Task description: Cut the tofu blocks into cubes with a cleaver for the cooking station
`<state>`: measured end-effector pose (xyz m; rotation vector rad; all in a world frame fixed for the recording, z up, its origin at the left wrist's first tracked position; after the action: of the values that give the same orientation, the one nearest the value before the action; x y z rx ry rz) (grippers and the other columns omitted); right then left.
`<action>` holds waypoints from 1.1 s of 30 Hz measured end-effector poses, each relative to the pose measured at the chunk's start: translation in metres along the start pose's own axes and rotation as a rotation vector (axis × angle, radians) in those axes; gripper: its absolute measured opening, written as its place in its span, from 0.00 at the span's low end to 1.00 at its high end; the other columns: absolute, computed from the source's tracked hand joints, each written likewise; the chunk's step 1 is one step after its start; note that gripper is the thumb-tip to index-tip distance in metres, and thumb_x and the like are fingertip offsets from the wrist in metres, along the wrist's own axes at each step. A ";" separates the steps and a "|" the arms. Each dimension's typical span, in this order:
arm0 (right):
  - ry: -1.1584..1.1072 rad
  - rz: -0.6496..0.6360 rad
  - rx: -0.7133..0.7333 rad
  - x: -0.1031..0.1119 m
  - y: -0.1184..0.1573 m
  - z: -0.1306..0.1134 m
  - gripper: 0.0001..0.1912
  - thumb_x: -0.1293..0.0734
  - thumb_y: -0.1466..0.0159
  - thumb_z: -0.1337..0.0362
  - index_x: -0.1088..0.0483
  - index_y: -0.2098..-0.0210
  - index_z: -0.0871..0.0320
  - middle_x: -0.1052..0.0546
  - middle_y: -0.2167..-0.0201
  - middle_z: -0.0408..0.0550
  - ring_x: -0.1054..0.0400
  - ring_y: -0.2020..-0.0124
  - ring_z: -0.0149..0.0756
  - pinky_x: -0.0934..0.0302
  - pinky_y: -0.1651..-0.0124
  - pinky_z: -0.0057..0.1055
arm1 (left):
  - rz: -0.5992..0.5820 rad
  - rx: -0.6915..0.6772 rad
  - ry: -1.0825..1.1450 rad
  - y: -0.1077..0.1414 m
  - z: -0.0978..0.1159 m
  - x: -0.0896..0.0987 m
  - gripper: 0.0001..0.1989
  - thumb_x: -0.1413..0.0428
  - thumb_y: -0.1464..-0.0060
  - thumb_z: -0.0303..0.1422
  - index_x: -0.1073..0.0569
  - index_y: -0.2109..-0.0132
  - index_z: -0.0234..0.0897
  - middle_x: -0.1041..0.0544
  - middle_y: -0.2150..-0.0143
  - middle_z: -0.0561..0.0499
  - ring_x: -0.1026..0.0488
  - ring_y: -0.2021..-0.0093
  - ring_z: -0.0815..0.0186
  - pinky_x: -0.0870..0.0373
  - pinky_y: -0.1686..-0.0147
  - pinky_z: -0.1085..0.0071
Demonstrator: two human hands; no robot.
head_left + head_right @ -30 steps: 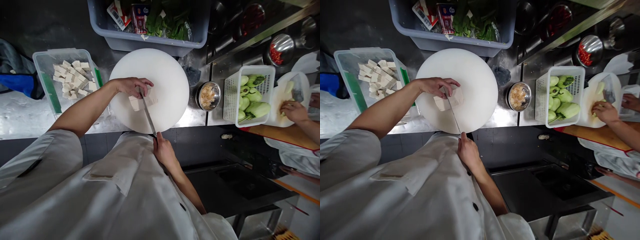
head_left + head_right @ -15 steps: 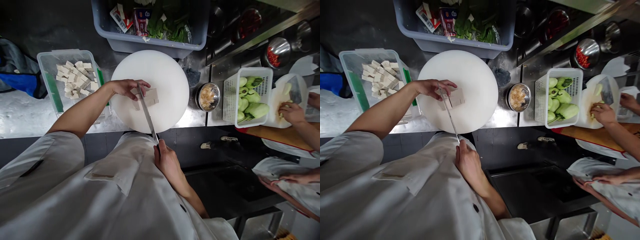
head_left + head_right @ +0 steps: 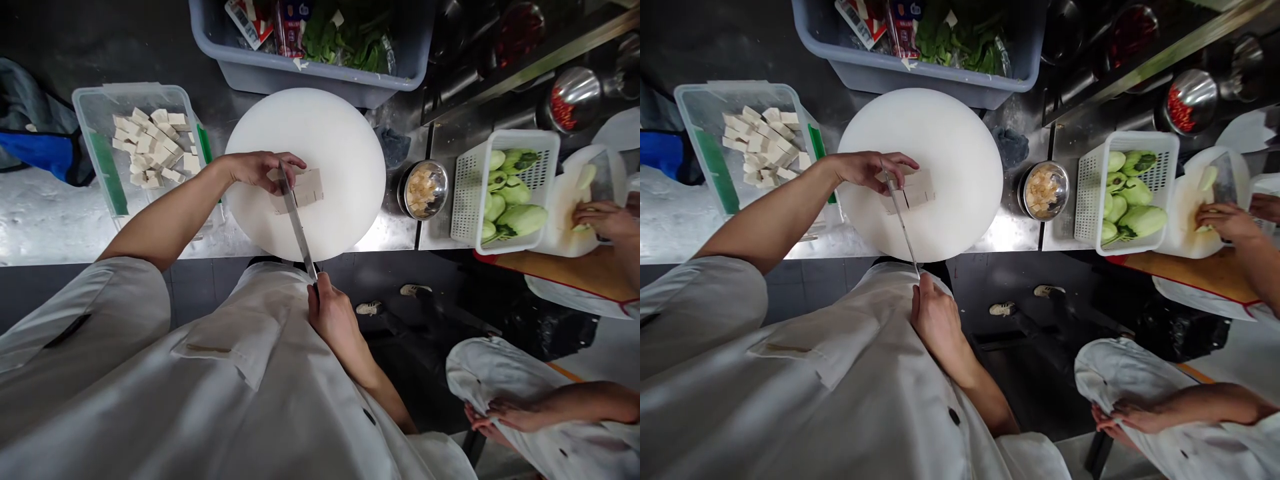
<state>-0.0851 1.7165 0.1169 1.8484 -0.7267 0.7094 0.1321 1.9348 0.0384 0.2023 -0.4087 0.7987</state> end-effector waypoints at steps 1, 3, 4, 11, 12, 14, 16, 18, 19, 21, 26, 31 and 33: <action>0.004 -0.022 -0.013 -0.002 -0.005 0.000 0.08 0.45 0.25 0.63 0.37 0.54 0.57 0.23 0.69 0.48 0.29 0.72 0.39 0.54 0.70 0.32 | -0.028 0.012 0.023 0.000 0.002 -0.002 0.22 0.34 0.51 0.53 0.16 0.56 0.44 0.26 0.37 0.44 0.28 0.38 0.50 0.26 0.44 0.59; 0.010 -0.069 -0.040 -0.008 -0.015 0.002 0.08 0.45 0.24 0.64 0.37 0.53 0.57 0.22 0.68 0.48 0.29 0.71 0.40 0.54 0.69 0.32 | -0.090 0.037 0.073 -0.001 0.002 -0.004 0.23 0.34 0.51 0.52 0.16 0.53 0.44 0.30 0.34 0.44 0.31 0.36 0.49 0.26 0.44 0.60; 0.012 -0.088 -0.049 -0.011 -0.020 0.002 0.08 0.45 0.24 0.64 0.37 0.52 0.58 0.22 0.68 0.49 0.28 0.70 0.40 0.55 0.69 0.32 | -0.112 0.049 0.095 -0.001 0.001 -0.005 0.24 0.33 0.51 0.52 0.17 0.52 0.44 0.32 0.32 0.44 0.31 0.35 0.48 0.26 0.44 0.61; 0.015 -0.078 -0.031 -0.025 -0.034 0.008 0.08 0.45 0.24 0.64 0.38 0.50 0.59 0.20 0.67 0.50 0.28 0.69 0.41 0.55 0.69 0.33 | 0.398 0.071 0.045 0.038 -0.008 0.000 0.29 0.39 0.43 0.50 0.29 0.36 0.53 0.30 0.35 0.46 0.30 0.37 0.51 0.26 0.44 0.55; 0.010 -0.071 -0.026 -0.025 -0.034 0.009 0.08 0.45 0.24 0.64 0.38 0.51 0.58 0.20 0.67 0.50 0.28 0.70 0.41 0.55 0.69 0.33 | 0.583 0.087 0.006 0.055 -0.006 -0.002 0.27 0.42 0.40 0.50 0.31 0.35 0.54 0.29 0.36 0.46 0.29 0.38 0.52 0.25 0.45 0.54; -0.001 -0.062 -0.019 -0.025 -0.033 0.009 0.07 0.45 0.24 0.64 0.38 0.52 0.58 0.20 0.67 0.50 0.28 0.70 0.41 0.56 0.69 0.33 | 0.849 0.114 -0.070 0.084 0.003 -0.020 0.27 0.46 0.37 0.52 0.35 0.34 0.54 0.30 0.36 0.44 0.28 0.39 0.52 0.24 0.48 0.53; -0.012 -0.053 -0.013 -0.023 -0.032 0.009 0.07 0.44 0.24 0.64 0.37 0.52 0.58 0.20 0.67 0.50 0.28 0.70 0.41 0.56 0.69 0.32 | 0.923 0.124 -0.141 0.096 0.013 -0.047 0.29 0.46 0.37 0.55 0.35 0.34 0.51 0.31 0.35 0.41 0.31 0.36 0.49 0.23 0.48 0.51; -0.022 -0.045 -0.004 -0.022 -0.031 0.008 0.08 0.45 0.25 0.63 0.37 0.52 0.59 0.20 0.67 0.51 0.28 0.70 0.41 0.56 0.69 0.32 | 0.908 0.126 -0.202 0.095 0.020 -0.068 0.28 0.47 0.38 0.57 0.32 0.37 0.49 0.32 0.34 0.41 0.34 0.33 0.47 0.25 0.45 0.48; -0.026 -0.041 0.001 -0.021 -0.031 0.008 0.08 0.45 0.25 0.63 0.37 0.52 0.59 0.20 0.67 0.51 0.28 0.70 0.41 0.55 0.69 0.32 | 0.907 0.126 -0.220 0.092 0.022 -0.074 0.27 0.47 0.37 0.57 0.30 0.39 0.48 0.32 0.35 0.41 0.34 0.32 0.47 0.26 0.42 0.47; -0.034 -0.033 0.008 -0.018 -0.030 0.007 0.09 0.45 0.25 0.63 0.37 0.52 0.59 0.21 0.68 0.51 0.28 0.70 0.41 0.55 0.69 0.32 | 0.916 0.132 -0.233 0.087 0.022 -0.078 0.26 0.49 0.36 0.57 0.28 0.42 0.47 0.30 0.36 0.41 0.32 0.34 0.48 0.29 0.39 0.46; -0.060 0.031 0.028 -0.003 -0.014 0.004 0.10 0.46 0.26 0.61 0.37 0.54 0.57 0.22 0.70 0.49 0.28 0.73 0.40 0.54 0.71 0.31 | 0.924 0.172 -0.244 0.082 0.019 -0.074 0.27 0.51 0.35 0.58 0.26 0.43 0.44 0.27 0.38 0.40 0.31 0.35 0.50 0.30 0.37 0.46; -0.097 0.139 0.063 0.015 0.007 -0.004 0.11 0.47 0.25 0.59 0.37 0.55 0.56 0.24 0.73 0.47 0.28 0.74 0.41 0.49 0.71 0.31 | 1.004 0.125 -0.155 0.092 0.021 -0.078 0.32 0.51 0.35 0.58 0.35 0.34 0.44 0.32 0.33 0.36 0.34 0.32 0.50 0.23 0.45 0.54; -0.099 0.147 0.074 0.016 0.009 -0.009 0.11 0.48 0.25 0.59 0.37 0.55 0.56 0.25 0.74 0.46 0.28 0.74 0.41 0.49 0.72 0.31 | 1.073 0.147 -0.114 0.100 0.019 -0.082 0.31 0.54 0.32 0.57 0.38 0.32 0.44 0.33 0.33 0.35 0.32 0.33 0.52 0.21 0.49 0.58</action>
<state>-0.0830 1.7189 0.1374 1.9221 -0.9191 0.7520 0.0028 1.9433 0.0229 0.1575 -0.5681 1.8810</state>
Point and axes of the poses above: each hand's wrist, its own y-axis away from the middle knuckle, its own x-axis out of the back of the hand, z = x × y, the point moved 8 cm from there along -y, towards the middle knuckle
